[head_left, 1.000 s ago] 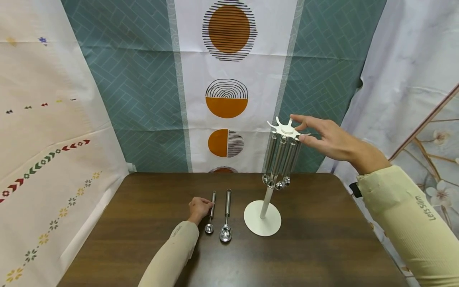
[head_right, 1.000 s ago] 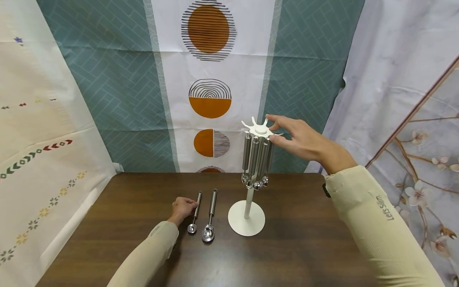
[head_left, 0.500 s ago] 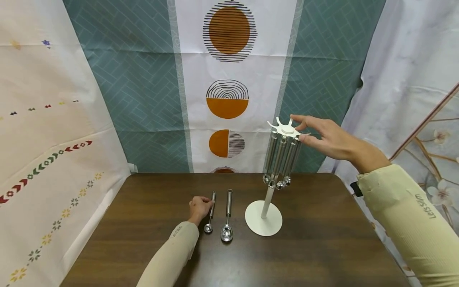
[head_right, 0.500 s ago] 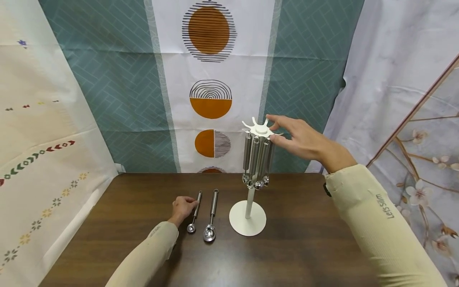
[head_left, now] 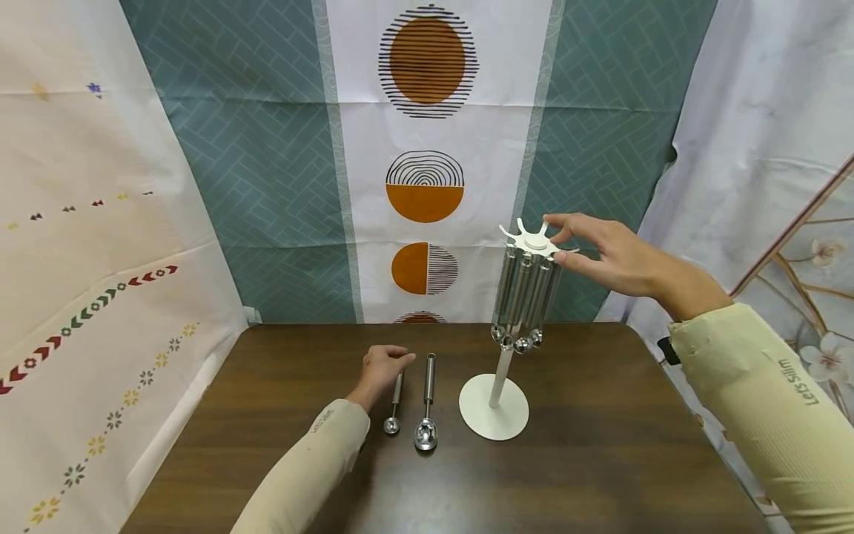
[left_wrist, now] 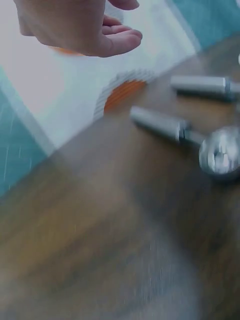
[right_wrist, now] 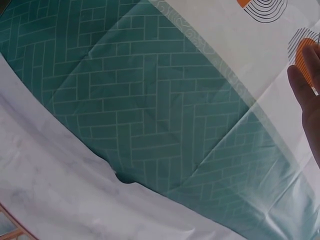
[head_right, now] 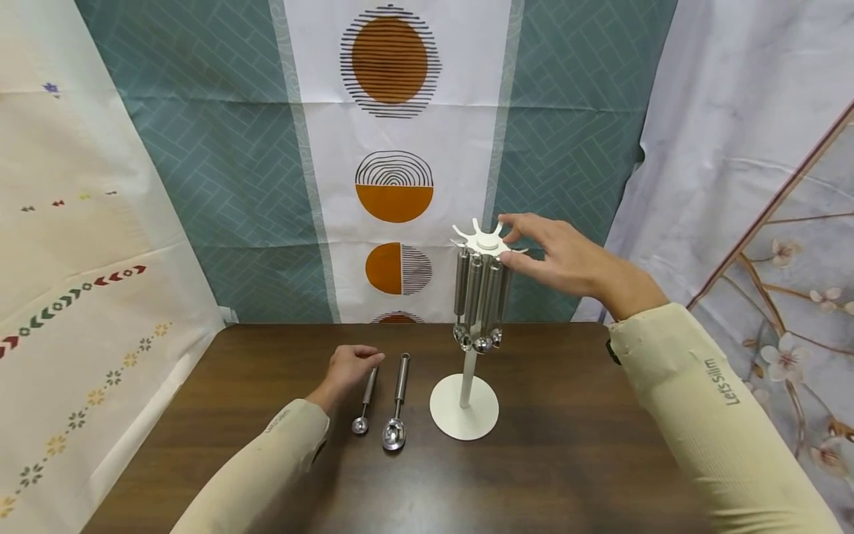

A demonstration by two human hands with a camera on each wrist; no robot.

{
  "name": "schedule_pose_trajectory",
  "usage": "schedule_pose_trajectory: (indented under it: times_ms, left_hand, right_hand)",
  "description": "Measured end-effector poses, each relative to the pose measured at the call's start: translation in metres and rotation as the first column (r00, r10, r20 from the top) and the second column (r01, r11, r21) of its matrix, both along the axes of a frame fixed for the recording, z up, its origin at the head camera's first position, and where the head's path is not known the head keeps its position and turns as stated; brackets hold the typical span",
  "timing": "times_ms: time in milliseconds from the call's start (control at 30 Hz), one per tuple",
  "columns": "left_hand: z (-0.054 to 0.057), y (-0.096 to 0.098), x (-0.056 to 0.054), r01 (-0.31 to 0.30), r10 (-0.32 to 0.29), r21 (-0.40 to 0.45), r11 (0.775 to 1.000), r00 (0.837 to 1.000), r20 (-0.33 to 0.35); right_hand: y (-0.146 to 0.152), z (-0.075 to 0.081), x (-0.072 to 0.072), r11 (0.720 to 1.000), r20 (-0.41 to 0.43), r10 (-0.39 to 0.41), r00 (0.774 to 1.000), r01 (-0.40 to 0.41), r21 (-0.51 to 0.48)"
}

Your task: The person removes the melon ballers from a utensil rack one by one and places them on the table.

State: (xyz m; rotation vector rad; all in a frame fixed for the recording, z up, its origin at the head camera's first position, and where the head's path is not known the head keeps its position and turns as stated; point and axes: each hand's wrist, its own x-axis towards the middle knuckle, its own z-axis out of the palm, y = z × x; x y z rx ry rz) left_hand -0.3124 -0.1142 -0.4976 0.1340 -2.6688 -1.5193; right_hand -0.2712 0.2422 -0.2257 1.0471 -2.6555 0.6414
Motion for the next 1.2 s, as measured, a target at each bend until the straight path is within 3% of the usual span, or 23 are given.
schedule_pose_trajectory:
  times_ms: [200,300,467,633,1000,1200]
  left_hand:
    - [0.033,0.015,0.004,0.082,-0.085,0.122,0.989,0.996,0.017]
    - [0.051,0.023,0.007,0.118,-0.127,0.206,0.971,0.991,0.031]
    - [0.083,0.033,0.009,0.188,-0.199,0.274,0.943,0.980,0.013]
    - [0.107,0.039,0.012,0.251,-0.266,0.330,0.910,0.964,-0.002]
    - [0.143,0.051,0.015,0.336,-0.359,0.422,0.842,0.933,-0.027]
    - [0.156,0.057,0.016,0.350,-0.376,0.427,0.834,0.926,-0.025]
  right_hand:
    - [0.000,-0.001,0.000,1.000,-0.003,-0.023,1.000,0.023,0.009]
    - [0.000,0.000,-0.001,0.999,-0.024,-0.027,0.999,0.028,0.034]
    - [0.000,0.001,-0.001,0.997,-0.037,-0.035,0.999,0.037,0.067]
    - [0.000,0.002,-0.002,0.996,-0.047,-0.034,0.998,0.037,0.078]
    - [0.001,0.005,0.001,0.993,-0.014,-0.050,0.999,0.051,0.110]
    - [0.001,0.006,0.002,0.993,0.006,-0.044,0.999,0.043,0.111]
